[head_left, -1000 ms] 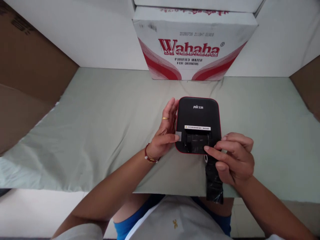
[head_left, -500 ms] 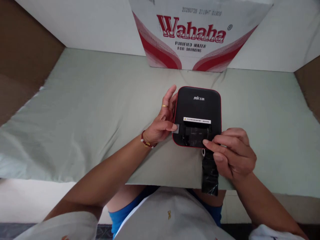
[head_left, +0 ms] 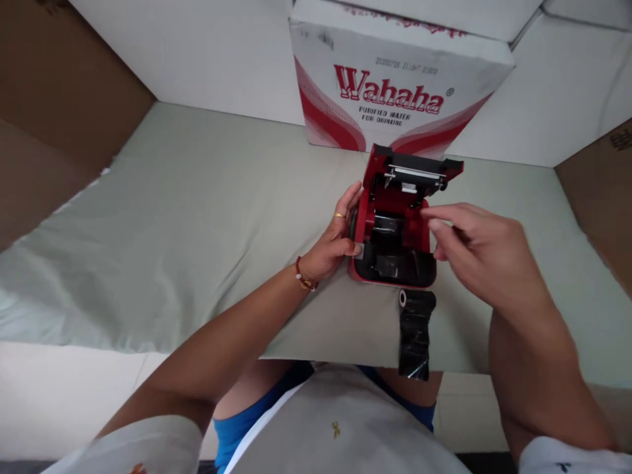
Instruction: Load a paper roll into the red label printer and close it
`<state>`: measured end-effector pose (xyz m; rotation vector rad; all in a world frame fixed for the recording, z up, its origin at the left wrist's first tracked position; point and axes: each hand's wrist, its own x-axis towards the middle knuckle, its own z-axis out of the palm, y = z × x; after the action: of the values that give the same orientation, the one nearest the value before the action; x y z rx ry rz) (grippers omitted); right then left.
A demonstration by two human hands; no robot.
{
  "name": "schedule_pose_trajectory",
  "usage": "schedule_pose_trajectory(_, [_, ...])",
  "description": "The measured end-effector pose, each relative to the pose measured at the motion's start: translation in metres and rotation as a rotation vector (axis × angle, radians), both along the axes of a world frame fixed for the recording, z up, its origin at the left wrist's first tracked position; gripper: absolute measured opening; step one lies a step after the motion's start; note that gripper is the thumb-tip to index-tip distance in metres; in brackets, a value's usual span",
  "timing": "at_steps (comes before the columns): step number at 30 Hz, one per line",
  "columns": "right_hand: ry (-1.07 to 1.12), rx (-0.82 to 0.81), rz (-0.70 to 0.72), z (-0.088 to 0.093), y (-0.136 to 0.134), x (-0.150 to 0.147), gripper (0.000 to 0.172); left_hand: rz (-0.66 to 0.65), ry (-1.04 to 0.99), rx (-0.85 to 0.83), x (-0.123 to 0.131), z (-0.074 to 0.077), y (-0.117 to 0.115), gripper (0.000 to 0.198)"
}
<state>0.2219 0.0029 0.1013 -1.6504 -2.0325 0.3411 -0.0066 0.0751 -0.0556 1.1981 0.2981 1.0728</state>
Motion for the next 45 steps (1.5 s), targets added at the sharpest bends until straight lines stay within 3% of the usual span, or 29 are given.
schedule_pose_trajectory(3, [-0.446,-0.196,0.037,0.008,0.024,-0.020,0.037,0.020,0.013,0.013,0.000,0.000,0.001,0.113])
schedule_pose_trajectory(6, [-0.698,-0.348,0.012,0.008,0.042,-0.043,0.037,0.021,0.028,0.035,-0.001,-0.001,0.002,0.112])
schedule_pose_trajectory(10, [-0.785,-0.419,-0.001,0.006,0.054,-0.061,0.038,0.016,0.041,0.043,0.000,-0.002,0.004,0.112])
schedule_pose_trajectory(15, [-0.774,-0.433,0.008,0.004,0.059,-0.058,0.038,0.037,0.046,0.024,0.001,-0.002,0.005,0.108])
schedule_pose_trajectory(22, [-0.551,-0.396,-0.076,0.013,0.040,-0.049,0.040,0.036,0.025,-0.014,0.004,-0.001,0.005,0.101])
schedule_pose_trajectory(25, [-0.188,-0.366,-0.047,0.026,0.013,-0.031,0.033,0.029,0.017,-0.026,0.004,-0.002,0.005,0.102])
schedule_pose_trajectory(28, [0.238,-0.279,-0.096,0.033,-0.024,0.010,0.037,0.029,0.012,-0.006,0.004,-0.003,0.005,0.103])
schedule_pose_trajectory(31, [0.335,-0.228,-0.299,0.017,-0.055,0.061,0.042,0.043,0.025,-0.007,0.004,-0.003,0.005,0.103])
schedule_pose_trajectory(36, [0.150,-0.423,-0.270,-0.043,-0.080,0.111,0.047,0.046,0.013,-0.030,0.004,-0.004,0.006,0.105])
schedule_pose_trajectory(38, [0.089,-0.347,-0.254,-0.056,-0.085,0.111,0.044,0.047,0.026,-0.016,0.003,-0.004,0.006,0.105])
schedule_pose_trajectory(41, [0.095,-0.167,-0.220,-0.057,-0.092,0.096,0.031,0.038,0.047,0.008,0.002,-0.003,0.007,0.105])
schedule_pose_trajectory(45, [0.131,-0.172,0.020,-0.058,-0.093,0.065,0.021,0.047,0.042,-0.017,0.001,-0.003,0.008,0.109])
